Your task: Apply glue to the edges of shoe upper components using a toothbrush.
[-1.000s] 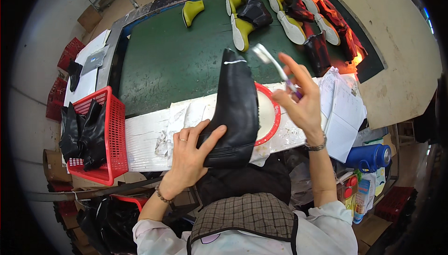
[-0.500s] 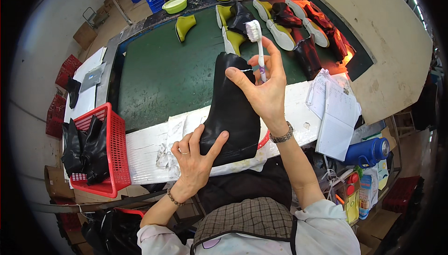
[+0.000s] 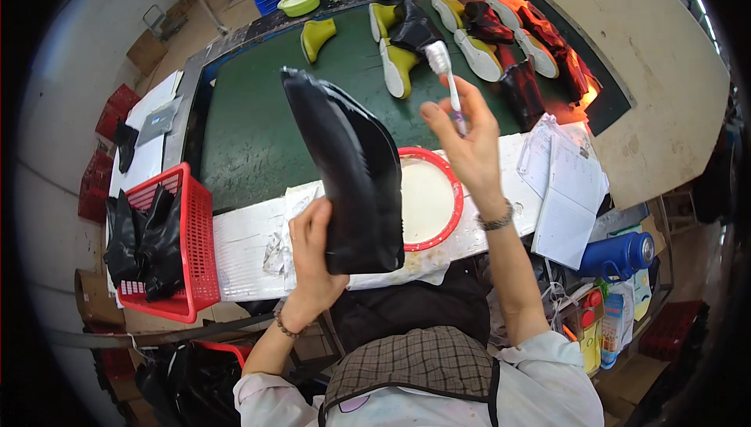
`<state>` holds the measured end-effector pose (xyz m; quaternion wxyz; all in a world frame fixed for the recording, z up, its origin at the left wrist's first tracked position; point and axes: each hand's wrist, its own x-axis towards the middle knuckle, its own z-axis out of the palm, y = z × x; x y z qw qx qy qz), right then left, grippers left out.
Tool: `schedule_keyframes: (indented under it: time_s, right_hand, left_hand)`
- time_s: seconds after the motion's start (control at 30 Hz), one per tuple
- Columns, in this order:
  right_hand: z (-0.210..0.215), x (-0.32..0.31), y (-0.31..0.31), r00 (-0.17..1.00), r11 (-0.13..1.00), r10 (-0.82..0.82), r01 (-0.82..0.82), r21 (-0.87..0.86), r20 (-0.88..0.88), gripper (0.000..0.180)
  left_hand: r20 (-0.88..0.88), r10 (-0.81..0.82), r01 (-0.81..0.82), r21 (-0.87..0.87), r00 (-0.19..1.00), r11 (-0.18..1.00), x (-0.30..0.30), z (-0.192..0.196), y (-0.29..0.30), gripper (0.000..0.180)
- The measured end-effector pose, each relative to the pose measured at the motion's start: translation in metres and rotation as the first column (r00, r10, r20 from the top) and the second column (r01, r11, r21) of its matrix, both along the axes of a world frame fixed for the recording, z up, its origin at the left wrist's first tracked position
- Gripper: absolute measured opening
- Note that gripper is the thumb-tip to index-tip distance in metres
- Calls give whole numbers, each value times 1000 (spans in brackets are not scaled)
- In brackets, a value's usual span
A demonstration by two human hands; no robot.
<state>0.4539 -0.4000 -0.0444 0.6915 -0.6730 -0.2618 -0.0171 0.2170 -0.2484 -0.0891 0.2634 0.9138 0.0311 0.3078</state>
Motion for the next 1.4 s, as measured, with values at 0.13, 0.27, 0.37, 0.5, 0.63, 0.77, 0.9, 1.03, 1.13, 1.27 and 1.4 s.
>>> schedule_keyframes:
  time_s: [0.13, 0.27, 0.37, 0.5, 0.63, 0.77, 0.9, 1.03, 1.13, 1.27, 1.4]
  right_hand:
    - [-17, 0, -36, 935, 974, -41, 115, -193, 353, 34]
    - [-13, -22, -50, 964, 976, 145, -102, -195, 223, 19]
    - [-12, -24, -53, 961, 963, 219, -185, -199, 168, 15]
    - [-9, -3, -55, 949, 966, 132, -60, -251, 285, 10]
    - [1, 21, -43, 919, 972, 122, -35, -231, 375, 14]
    - [9, 33, -35, 877, 981, 133, -50, -186, 463, 18]
    - [-2, 18, -43, 876, 975, 166, -76, -211, 454, 21]
    - [-20, -12, -52, 903, 972, 196, -125, -200, 384, 22]
    - [-25, -29, -55, 917, 969, 227, -180, -167, 328, 24]
    - [-30, -42, -61, 914, 959, 273, -236, -154, 299, 24]
    - [-10, -26, -60, 919, 974, 163, -91, -210, 359, 22]
  left_hand:
    - [24, -94, 97, -266, 995, 959, -6, -4, 18, 116]
    - [35, -91, 97, -316, 995, 944, -4, 4, 19, 103]
    - [48, -100, 108, -205, 994, 973, -4, 6, 20, 88]
    - [63, -218, 227, -258, 974, 939, -11, 0, 22, 88]
    - [-15, -336, 331, -148, 942, 932, -6, 17, 25, 87]
    - [21, -399, 399, -102, 917, 911, -3, 20, 27, 86]
    - [7, -210, 208, -184, 978, 961, -3, 16, 20, 86]
    - [113, -89, 107, -167, 990, 980, 10, 10, 19, 83]
    - [126, -42, 61, -144, 991, 988, 19, 11, 15, 83]
    - [200, -5, 39, -165, 980, 985, 27, 8, 12, 85]
    - [172, -82, 106, -136, 982, 985, 29, 6, 18, 85]
